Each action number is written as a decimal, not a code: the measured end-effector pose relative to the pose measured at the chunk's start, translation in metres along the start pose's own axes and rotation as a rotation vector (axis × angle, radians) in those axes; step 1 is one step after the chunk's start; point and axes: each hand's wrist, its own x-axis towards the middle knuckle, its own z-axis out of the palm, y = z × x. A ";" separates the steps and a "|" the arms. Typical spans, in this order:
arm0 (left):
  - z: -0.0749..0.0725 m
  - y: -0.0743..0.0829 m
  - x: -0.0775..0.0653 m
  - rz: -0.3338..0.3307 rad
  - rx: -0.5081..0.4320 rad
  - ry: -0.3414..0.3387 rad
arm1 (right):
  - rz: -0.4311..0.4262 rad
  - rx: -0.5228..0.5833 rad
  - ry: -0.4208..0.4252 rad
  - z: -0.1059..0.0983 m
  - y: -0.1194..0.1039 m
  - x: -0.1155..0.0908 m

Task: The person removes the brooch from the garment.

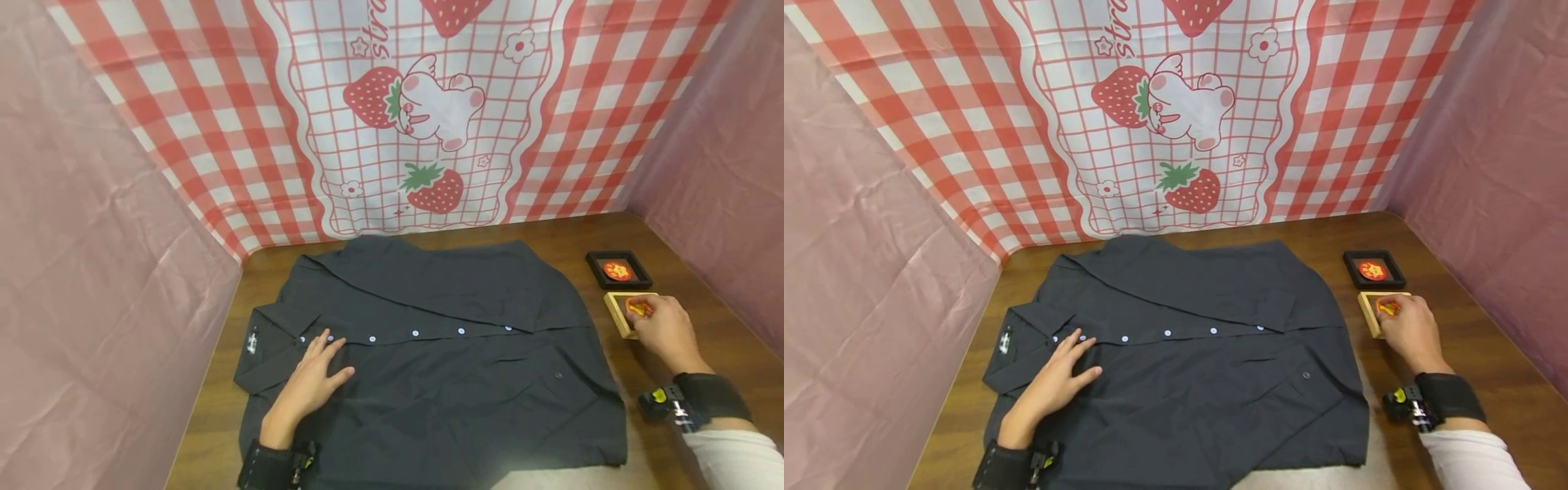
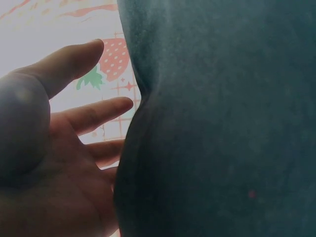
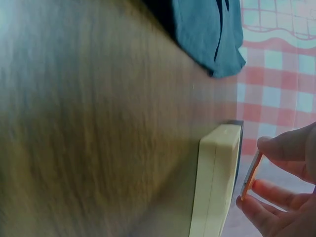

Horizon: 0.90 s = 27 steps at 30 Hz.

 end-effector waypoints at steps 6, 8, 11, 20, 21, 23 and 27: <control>0.000 0.002 0.001 -0.001 0.003 -0.007 | 0.006 -0.036 -0.028 -0.004 0.008 0.004; 0.000 0.003 0.002 0.002 0.001 -0.011 | 0.007 -0.062 -0.045 -0.004 0.011 0.004; 0.000 0.005 0.003 0.010 -0.003 -0.007 | 0.013 -0.093 -0.086 -0.005 0.015 0.005; -0.001 0.010 0.000 0.041 -0.067 -0.041 | 0.028 -0.127 -0.154 -0.007 0.022 0.009; -0.002 0.011 0.000 0.044 -0.078 -0.045 | 0.028 -0.127 -0.155 -0.007 0.022 0.010; -0.004 0.012 0.000 0.046 -0.082 -0.043 | 0.021 -0.131 -0.154 -0.007 0.022 0.010; -0.005 0.012 0.001 0.027 -0.081 -0.038 | 0.003 -0.129 -0.146 -0.005 0.022 0.011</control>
